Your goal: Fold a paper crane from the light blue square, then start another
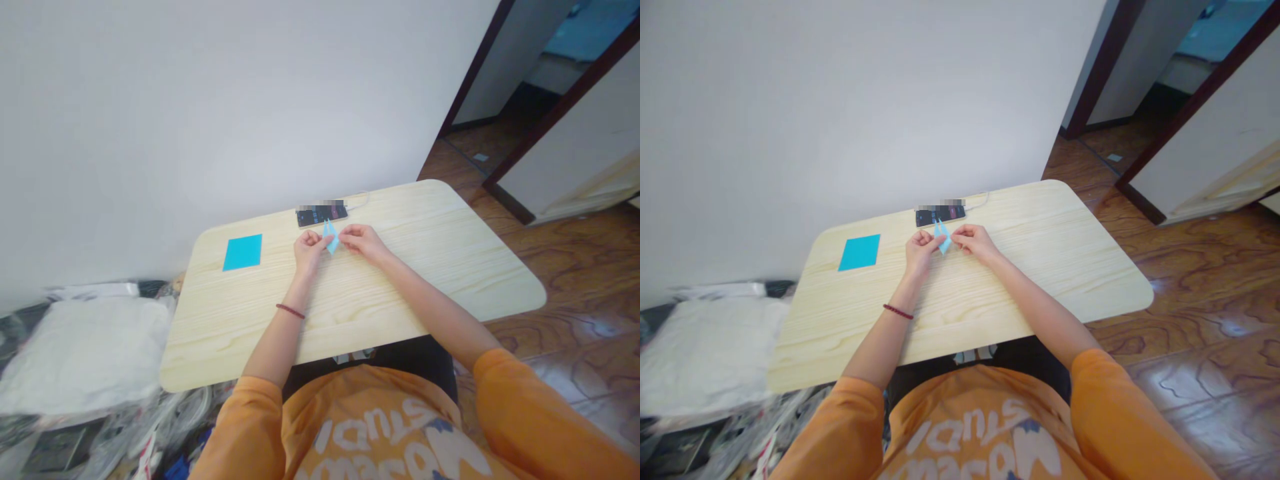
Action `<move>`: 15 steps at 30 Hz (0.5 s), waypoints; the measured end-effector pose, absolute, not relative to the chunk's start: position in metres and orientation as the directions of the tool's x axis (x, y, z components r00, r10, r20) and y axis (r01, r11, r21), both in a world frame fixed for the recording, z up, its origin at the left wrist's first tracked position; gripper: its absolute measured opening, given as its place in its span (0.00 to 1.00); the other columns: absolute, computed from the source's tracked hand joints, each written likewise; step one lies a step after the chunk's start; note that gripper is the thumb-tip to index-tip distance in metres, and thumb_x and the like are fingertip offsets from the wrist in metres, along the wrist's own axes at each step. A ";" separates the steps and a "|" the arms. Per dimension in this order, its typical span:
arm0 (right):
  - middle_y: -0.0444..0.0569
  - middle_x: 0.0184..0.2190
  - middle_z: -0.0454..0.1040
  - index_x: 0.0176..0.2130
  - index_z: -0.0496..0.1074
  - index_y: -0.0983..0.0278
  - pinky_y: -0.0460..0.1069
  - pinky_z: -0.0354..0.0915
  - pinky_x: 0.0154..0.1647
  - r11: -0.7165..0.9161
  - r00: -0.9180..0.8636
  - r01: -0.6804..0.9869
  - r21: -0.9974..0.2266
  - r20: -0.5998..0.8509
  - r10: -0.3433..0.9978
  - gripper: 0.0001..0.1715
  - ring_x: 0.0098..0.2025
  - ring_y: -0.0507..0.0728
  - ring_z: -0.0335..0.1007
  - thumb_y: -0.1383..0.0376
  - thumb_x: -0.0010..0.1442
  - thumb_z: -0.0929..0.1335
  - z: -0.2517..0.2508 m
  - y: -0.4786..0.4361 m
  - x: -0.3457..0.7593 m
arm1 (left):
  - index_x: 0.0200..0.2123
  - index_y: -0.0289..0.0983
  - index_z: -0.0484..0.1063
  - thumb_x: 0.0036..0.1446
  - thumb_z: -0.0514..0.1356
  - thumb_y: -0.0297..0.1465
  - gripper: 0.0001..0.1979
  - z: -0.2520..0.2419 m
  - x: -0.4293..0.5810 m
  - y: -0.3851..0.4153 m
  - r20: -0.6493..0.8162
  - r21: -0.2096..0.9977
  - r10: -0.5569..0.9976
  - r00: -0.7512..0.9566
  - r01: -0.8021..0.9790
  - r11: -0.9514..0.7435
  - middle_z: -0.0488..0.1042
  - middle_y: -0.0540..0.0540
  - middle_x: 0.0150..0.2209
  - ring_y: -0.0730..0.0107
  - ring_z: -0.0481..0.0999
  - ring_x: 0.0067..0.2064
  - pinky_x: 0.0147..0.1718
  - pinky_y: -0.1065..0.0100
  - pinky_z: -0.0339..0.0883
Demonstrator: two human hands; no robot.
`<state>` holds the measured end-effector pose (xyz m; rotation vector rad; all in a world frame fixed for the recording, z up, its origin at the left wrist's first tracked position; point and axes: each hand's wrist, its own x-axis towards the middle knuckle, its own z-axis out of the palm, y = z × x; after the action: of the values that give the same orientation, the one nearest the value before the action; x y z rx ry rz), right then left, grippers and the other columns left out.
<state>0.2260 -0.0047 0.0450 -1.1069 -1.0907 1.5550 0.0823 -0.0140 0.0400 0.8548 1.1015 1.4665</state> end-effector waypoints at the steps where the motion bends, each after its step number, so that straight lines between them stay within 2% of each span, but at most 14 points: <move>1: 0.41 0.19 0.67 0.24 0.69 0.66 0.43 0.44 0.17 -0.210 -0.192 -0.183 -0.960 -0.175 0.966 0.16 0.21 0.46 0.57 0.60 0.37 0.75 0.046 -0.006 0.226 | 0.18 0.37 0.56 0.30 0.72 0.31 0.24 0.040 0.082 -0.014 -0.044 0.945 0.978 -0.202 -0.327 -0.025 0.66 0.55 0.18 0.80 0.67 0.22 0.25 0.74 0.65; 6: 0.45 0.23 0.71 0.24 0.71 0.67 0.43 0.47 0.17 -0.287 -0.288 -0.154 -0.945 -0.235 0.928 0.18 0.24 0.47 0.61 0.55 0.39 0.74 0.047 -0.010 0.223 | 0.18 0.36 0.56 0.31 0.73 0.32 0.25 0.040 0.082 -0.013 -0.007 0.944 0.965 -0.262 -0.319 -0.079 0.63 0.56 0.18 0.80 0.68 0.22 0.26 0.74 0.65; 15: 0.45 0.22 0.70 0.24 0.73 0.68 0.42 0.44 0.16 -0.307 -0.316 -0.153 -0.940 -0.248 0.916 0.17 0.23 0.46 0.60 0.57 0.39 0.75 0.045 -0.011 0.222 | 0.18 0.37 0.56 0.33 0.72 0.33 0.24 0.038 0.085 -0.015 0.090 0.962 0.955 -0.284 -0.224 -0.158 0.65 0.54 0.20 0.78 0.69 0.25 0.27 0.74 0.65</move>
<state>0.2216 -0.0105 0.0450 -1.1028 -1.1161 1.7311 0.0854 -0.0145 0.0376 0.9685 1.1503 1.6108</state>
